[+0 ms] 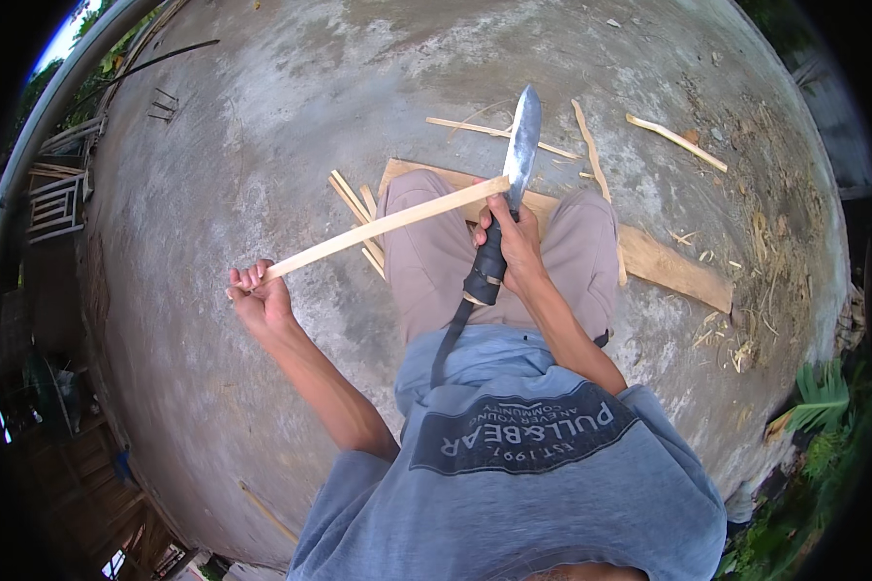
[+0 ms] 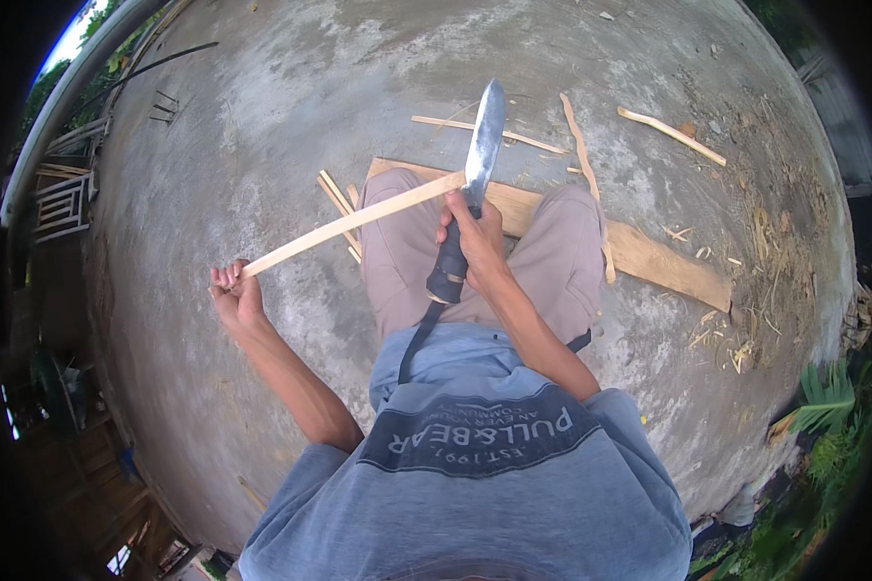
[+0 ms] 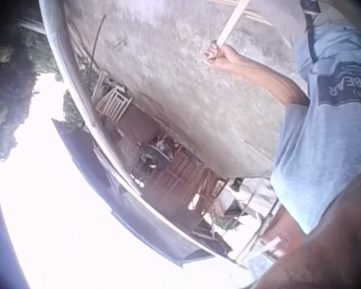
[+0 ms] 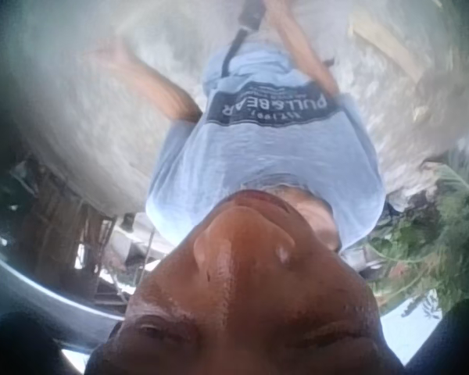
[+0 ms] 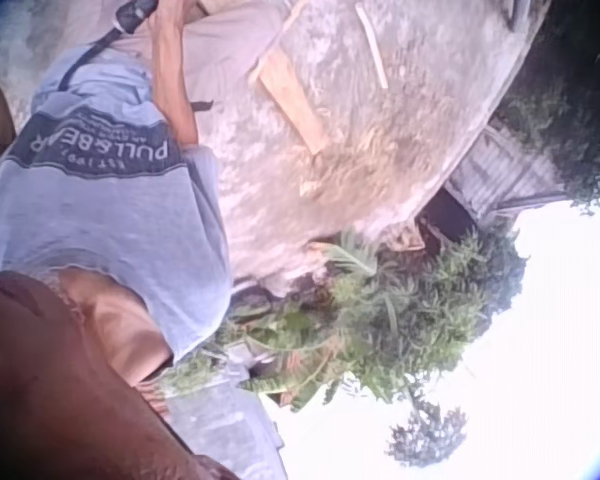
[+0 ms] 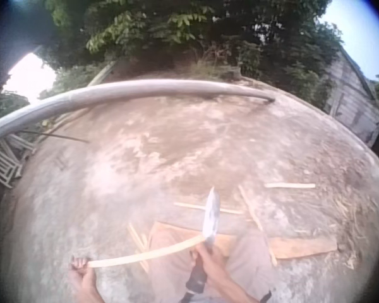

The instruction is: The person sits on a concrete floor and uses a large knife to shave thin strips from a piece of wood. They repeatedly hold the wood and pull the knife along its length to create thin shavings, which accumulate on the floor.

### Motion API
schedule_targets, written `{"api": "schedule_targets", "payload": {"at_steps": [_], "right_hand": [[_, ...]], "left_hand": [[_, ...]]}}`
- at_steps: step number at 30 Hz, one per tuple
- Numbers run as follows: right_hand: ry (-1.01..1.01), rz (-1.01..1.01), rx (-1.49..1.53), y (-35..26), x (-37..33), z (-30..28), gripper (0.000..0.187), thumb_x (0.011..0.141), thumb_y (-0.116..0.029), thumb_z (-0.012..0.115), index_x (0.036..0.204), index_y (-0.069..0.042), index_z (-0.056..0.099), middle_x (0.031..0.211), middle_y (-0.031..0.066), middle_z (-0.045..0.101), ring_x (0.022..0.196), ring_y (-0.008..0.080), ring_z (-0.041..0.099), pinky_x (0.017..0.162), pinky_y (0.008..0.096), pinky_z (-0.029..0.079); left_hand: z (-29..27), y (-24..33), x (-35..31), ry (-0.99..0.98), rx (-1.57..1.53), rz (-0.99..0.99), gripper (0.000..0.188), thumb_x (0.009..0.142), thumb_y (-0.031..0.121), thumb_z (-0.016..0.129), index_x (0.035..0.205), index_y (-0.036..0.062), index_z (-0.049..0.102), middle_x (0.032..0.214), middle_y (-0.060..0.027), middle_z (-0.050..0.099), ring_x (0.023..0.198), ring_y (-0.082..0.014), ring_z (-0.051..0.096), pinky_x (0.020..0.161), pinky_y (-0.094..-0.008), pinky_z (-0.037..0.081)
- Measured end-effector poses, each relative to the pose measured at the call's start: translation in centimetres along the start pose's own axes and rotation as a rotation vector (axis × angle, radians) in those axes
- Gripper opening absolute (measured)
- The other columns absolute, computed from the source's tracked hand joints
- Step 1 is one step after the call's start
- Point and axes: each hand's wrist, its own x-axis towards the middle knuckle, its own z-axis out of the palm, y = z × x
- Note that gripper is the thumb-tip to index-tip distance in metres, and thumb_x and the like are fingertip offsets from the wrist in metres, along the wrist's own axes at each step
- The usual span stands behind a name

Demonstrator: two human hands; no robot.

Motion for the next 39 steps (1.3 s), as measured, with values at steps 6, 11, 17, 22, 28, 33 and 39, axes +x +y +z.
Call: {"api": "schedule_targets", "payload": {"at_steps": [6, 11, 17, 22, 28, 33, 39], "right_hand": [[-0.086, -0.071, 0.091, -0.7, 0.1, -1.7, 0.033, 0.094, -0.027, 0.071, 0.113, -0.001, 0.064, 0.081, 0.0034, 0.06, 0.059, 0.0121, 0.057, 0.053, 0.0275, 0.046], [0.079, 0.012, -0.072, -0.5, -0.1, -2.2, 0.03, 0.092, -0.024, 0.075, 0.106, -0.003, 0.059, 0.09, 0.0078, 0.062, 0.056, 0.0131, 0.056, 0.051, 0.0278, 0.047], [0.378, -0.092, 0.12, 0.1, 2.0, -6.4, 0.031, 0.092, -0.02, 0.076, 0.111, -0.005, 0.056, 0.097, 0.009, 0.063, 0.061, 0.014, 0.057, 0.054, 0.0292, 0.05], [0.367, -0.096, 0.21, -0.8, 4.6, -13.5, 0.023, 0.097, -0.016, 0.068, 0.113, -0.005, 0.056, 0.102, 0.0084, 0.064, 0.075, 0.0128, 0.058, 0.067, 0.03, 0.053], [0.453, -0.02, 0.202, -0.7, 4.9, -16.7, 0.022, 0.101, -0.019, 0.062, 0.115, -0.004, 0.056, 0.096, 0.0033, 0.06, 0.072, 0.0116, 0.056, 0.066, 0.0294, 0.053], [0.444, 0.039, 0.184, 1.0, 5.9, -16.1, 0.029, 0.101, -0.025, 0.061, 0.118, -0.001, 0.06, 0.083, 0.0018, 0.058, 0.069, 0.013, 0.055, 0.067, 0.0293, 0.053], [0.421, 0.167, 0.229, 3.1, 7.1, -15.3, 0.03, 0.101, -0.025, 0.062, 0.117, 0.0, 0.061, 0.073, 0.0011, 0.057, 0.07, 0.0153, 0.056, 0.068, 0.0294, 0.053]], "left_hand": [[-5.8, -1.6, 1.7, 0.172, 0.2, 0.055, 0.044, 0.112, 0.041, 0.024, 0.102, 0.006, 0.048, 0.066, -0.0029, 0.033, 0.057, -0.0175, 0.035, 0.055, -0.0334, 0.037], [-6.5, -3.9, 0.0, 0.144, 0.268, 0.077, 0.054, 0.11, 0.051, 0.022, 0.12, 0.005, 0.048, 0.075, -0.004, 0.042, 0.067, -0.0175, 0.04, 0.062, -0.0346, 0.041], [-10.4, -6.1, 0.4, -0.097, 0.817, -0.043, 0.061, 0.104, 0.054, 0.048, 0.139, 0.0041, 0.052, 0.116, -0.0162, 0.064, 0.106, -0.0259, 0.06, 0.094, -0.0412, 0.047], [-26.5, -11.6, 2.4, -0.004, 1.848, -0.01, 0.052, 0.087, 0.04, 0.076, 0.119, 0.0006, 0.065, 0.1, -0.0141, 0.071, 0.103, -0.0298, 0.066, 0.092, -0.0397, 0.051], [-31.2, -16.0, -2.7, 0.008, 2.325, 0.132, 0.049, 0.079, 0.039, 0.08, 0.105, 0.002, 0.06, 0.101, -0.0192, 0.066, 0.101, -0.0373, 0.065, 0.088, -0.0486, 0.052], [-34.8, -14.6, -0.2, -0.066, 2.116, -0.205, 0.043, 0.083, 0.031, 0.076, 0.112, 0.0029, 0.06, 0.1, -0.0161, 0.07, 0.094, -0.035, 0.068, 0.084, -0.0456, 0.053], [-36.6, -10.8, 0.8, -0.082, 1.488, -0.341, 0.036, 0.094, 0.028, 0.068, 0.12, 0.0033, 0.062, 0.095, -0.0108, 0.073, 0.078, -0.0231, 0.069, 0.073, -0.0392, 0.054]]}}
